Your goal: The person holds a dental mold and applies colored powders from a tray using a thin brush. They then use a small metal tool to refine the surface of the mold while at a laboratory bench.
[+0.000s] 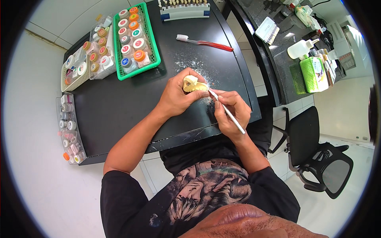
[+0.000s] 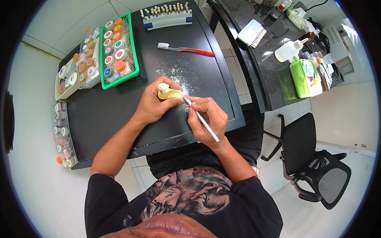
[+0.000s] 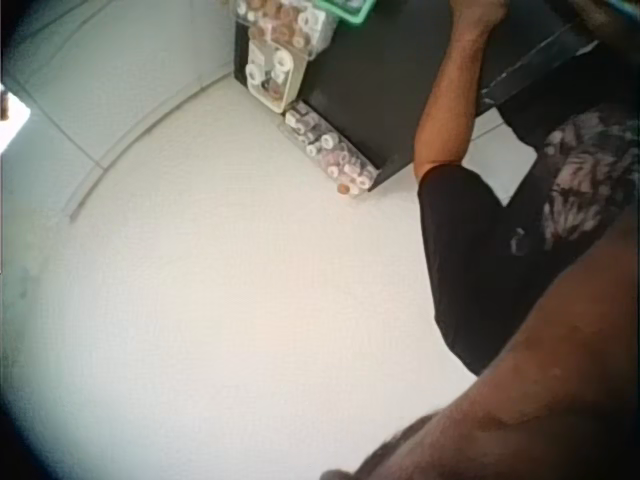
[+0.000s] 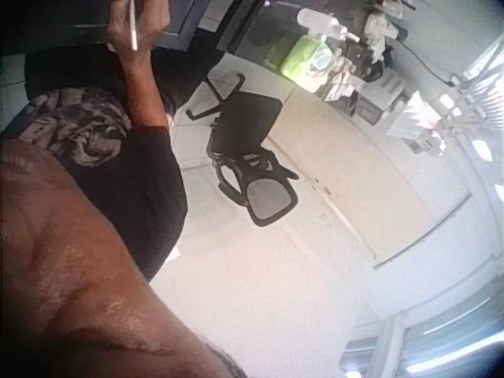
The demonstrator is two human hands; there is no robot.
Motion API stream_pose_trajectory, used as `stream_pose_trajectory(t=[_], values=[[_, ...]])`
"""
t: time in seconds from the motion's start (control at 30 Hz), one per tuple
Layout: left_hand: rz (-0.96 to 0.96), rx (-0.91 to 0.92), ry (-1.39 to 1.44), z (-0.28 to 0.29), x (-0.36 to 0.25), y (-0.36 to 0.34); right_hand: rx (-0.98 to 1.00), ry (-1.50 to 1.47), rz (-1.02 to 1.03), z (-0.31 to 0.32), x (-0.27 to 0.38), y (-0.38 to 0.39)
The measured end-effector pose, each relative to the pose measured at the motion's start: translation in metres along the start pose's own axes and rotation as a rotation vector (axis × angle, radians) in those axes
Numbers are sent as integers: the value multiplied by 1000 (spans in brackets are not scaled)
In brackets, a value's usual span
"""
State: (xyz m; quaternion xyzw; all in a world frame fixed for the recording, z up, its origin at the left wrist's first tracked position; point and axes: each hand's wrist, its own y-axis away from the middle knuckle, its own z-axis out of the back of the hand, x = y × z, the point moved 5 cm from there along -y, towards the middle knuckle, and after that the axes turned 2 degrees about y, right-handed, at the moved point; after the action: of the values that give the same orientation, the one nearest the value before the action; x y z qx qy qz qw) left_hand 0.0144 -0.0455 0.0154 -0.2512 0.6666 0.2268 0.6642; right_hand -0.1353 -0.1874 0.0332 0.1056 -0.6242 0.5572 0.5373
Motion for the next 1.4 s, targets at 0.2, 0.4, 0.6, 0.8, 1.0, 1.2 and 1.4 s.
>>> stream_pose_trajectory(t=[0.2,0.4,0.6,0.8,1.0,1.2,1.4], values=[[-4,-2,-1,1,1,0,13,25,-1,0,0,0],[-3,7,6,0,2,0,-25,-113,-35,1,-2,2],[-7,9,4,0,2,0,6,-53,-16,1,-1,1],[-14,6,0,0,1,0,-4,-43,-22,0,-2,1],[-16,13,-8,2,3,0,15,-20,-12,0,-1,0],[-5,21,32,2,3,-1,30,-14,-11,1,0,-1],[-9,18,61,2,3,0,13,-65,-55,1,1,0]])
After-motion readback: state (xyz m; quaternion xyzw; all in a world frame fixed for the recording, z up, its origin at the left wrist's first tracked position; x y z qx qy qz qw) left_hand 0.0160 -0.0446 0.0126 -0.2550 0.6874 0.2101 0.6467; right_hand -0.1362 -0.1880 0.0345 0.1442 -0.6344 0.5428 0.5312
